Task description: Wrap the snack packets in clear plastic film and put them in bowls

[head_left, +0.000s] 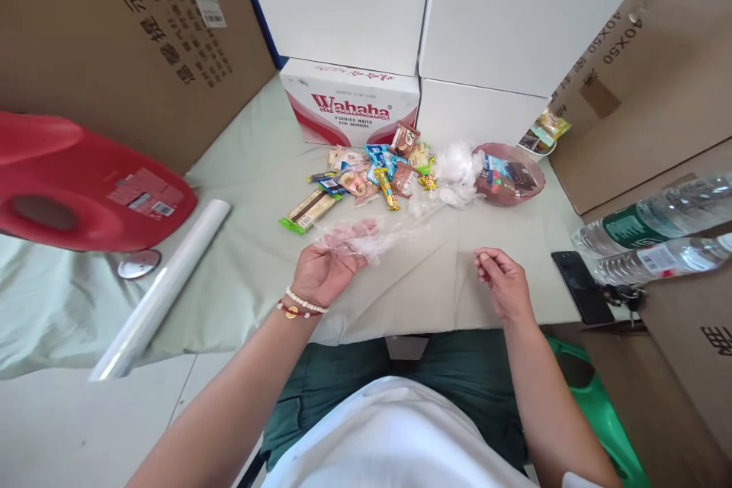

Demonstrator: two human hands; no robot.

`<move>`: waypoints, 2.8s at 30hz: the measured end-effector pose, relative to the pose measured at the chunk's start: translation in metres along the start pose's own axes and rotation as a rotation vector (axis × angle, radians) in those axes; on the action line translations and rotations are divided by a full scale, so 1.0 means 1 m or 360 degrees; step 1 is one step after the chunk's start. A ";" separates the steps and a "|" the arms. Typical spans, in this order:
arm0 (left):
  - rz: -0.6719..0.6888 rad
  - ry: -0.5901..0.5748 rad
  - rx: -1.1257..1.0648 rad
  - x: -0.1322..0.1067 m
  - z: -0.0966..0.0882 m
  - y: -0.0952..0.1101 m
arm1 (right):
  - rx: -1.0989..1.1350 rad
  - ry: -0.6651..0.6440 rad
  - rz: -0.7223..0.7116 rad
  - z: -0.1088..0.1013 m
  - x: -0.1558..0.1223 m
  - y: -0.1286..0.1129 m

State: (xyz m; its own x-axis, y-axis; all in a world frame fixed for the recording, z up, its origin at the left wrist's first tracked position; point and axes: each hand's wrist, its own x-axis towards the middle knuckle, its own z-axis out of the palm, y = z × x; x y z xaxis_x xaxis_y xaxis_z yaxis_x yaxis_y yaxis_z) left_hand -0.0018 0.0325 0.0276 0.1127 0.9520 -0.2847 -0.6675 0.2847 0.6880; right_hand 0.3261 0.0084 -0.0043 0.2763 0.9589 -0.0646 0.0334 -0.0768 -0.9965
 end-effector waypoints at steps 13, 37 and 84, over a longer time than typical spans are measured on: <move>0.0152 -0.0448 0.0424 0.004 0.027 -0.018 | -0.0006 0.0117 -0.0317 -0.002 -0.001 -0.021; -0.0360 0.0244 0.0450 -0.030 0.007 -0.056 | -0.1272 -0.0587 -0.0945 0.065 -0.080 0.042; 0.1134 0.0736 0.3052 -0.029 -0.071 -0.044 | -0.0332 -0.0647 0.0473 0.066 0.019 0.024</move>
State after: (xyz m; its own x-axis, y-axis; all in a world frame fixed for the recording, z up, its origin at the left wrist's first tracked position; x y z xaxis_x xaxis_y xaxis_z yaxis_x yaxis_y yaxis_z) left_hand -0.0280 -0.0157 -0.0417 -0.1102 0.9183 0.3803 0.9523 -0.0120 0.3049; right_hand 0.2686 0.0425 -0.0331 -0.0893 0.9128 -0.3985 0.2120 -0.3735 -0.9031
